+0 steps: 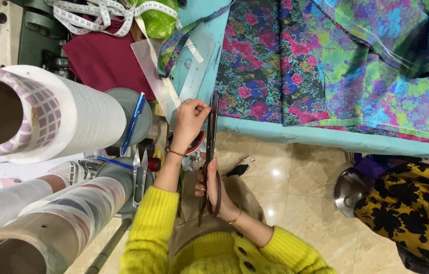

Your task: The person cuts a large piece of colorful patterned fabric using shears on a light blue table. They measure sections with a ruler and chalk, cut along the marked lines, and then fold and stack the cut pieces.

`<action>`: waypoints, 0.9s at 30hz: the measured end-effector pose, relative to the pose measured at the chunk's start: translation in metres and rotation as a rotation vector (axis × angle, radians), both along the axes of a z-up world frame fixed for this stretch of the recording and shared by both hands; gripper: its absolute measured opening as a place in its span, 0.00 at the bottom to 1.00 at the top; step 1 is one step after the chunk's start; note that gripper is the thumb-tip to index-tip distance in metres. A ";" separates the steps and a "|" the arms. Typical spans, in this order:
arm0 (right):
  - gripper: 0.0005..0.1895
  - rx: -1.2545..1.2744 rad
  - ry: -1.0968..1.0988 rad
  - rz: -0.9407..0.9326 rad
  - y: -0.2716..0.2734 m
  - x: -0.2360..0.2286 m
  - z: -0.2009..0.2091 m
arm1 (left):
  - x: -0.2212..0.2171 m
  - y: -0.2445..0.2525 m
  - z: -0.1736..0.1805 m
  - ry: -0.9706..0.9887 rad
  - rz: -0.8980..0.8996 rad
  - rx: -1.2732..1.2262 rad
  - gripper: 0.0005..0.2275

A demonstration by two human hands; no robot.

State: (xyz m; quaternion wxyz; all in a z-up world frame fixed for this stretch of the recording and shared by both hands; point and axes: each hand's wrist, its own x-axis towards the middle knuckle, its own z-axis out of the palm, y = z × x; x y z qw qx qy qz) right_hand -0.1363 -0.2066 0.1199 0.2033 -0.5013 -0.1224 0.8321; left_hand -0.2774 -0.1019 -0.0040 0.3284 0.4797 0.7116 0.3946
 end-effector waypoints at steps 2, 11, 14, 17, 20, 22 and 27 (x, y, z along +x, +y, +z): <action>0.37 0.046 -0.061 0.008 0.000 0.005 -0.012 | 0.000 0.001 -0.003 0.002 -0.002 0.008 0.03; 0.35 0.061 -0.051 0.010 -0.005 0.001 0.000 | 0.001 0.001 -0.010 0.029 -0.003 0.029 0.03; 0.37 0.045 -0.038 0.030 -0.004 0.001 -0.002 | 0.001 0.001 -0.009 0.020 -0.002 0.035 0.02; 0.36 0.059 -0.018 0.029 -0.006 0.003 -0.005 | 0.002 0.001 -0.010 0.028 -0.005 0.042 0.02; 0.34 0.072 -0.010 0.020 -0.008 0.004 -0.009 | 0.003 0.001 -0.010 0.038 -0.006 0.048 0.03; 0.33 0.095 -0.010 0.019 -0.008 0.004 -0.007 | 0.003 0.001 -0.010 0.037 -0.002 0.019 0.03; 0.32 0.026 0.173 -0.015 -0.012 0.014 -0.046 | 0.003 -0.001 0.005 0.014 -0.016 0.013 0.06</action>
